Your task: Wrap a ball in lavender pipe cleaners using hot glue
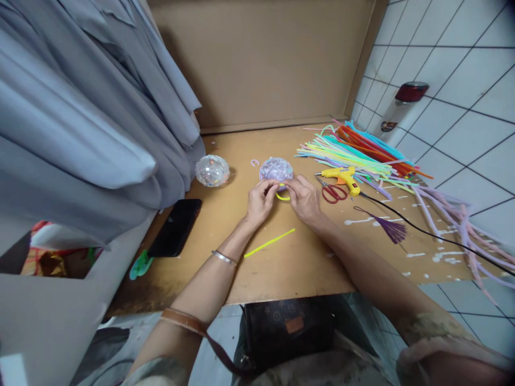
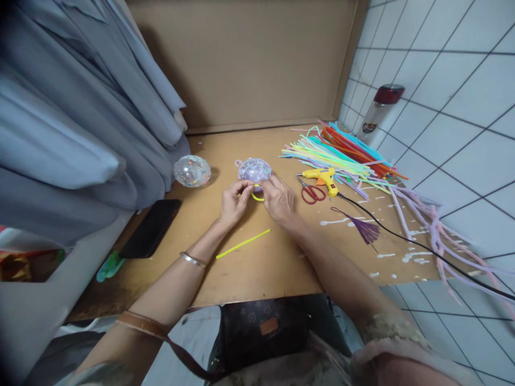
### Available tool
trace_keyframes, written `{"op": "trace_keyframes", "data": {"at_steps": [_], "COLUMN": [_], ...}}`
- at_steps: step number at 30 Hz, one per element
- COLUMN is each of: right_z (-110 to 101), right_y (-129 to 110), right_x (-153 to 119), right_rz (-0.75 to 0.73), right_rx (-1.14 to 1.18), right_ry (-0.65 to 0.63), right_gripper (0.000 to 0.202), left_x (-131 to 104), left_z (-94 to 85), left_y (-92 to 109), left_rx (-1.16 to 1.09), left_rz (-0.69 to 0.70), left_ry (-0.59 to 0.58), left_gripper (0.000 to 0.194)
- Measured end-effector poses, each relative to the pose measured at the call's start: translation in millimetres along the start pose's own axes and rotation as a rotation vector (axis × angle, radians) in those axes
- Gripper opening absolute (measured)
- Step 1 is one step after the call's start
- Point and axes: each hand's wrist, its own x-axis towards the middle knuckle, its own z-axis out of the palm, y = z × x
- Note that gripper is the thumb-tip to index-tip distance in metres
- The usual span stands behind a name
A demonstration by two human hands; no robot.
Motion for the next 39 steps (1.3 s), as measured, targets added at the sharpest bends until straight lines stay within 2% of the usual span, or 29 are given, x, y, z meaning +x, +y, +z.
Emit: {"op": "trace_keyframes", "data": {"at_steps": [4,11,19,39], "right_z": [0,2,13,12], "right_y": [1,4,11,13], "right_x": [0,0,0,2], "right_rz": [0.013,-0.049,-0.170,-0.219], "right_rx": [-0.021,-0.011,0.031,-0.191], "right_ry": [0.008,0.040,0.224,0.218], "right_gripper": [0.038,0.039,0.031,0.027], "left_x": [1,1,4,6], "left_z": [0.6,1.3,1.4,1.2], "left_y": [-1,-3,-13,-13], "left_rx": [0.006,-0.042,-0.129,-0.251], "left_rz": [-0.014,-0.037,-0.010,-0.047], "left_ry": [-0.011,0.021,0.008,-0.058], "left_gripper": [0.023,0.019,0.027,0.035]}}
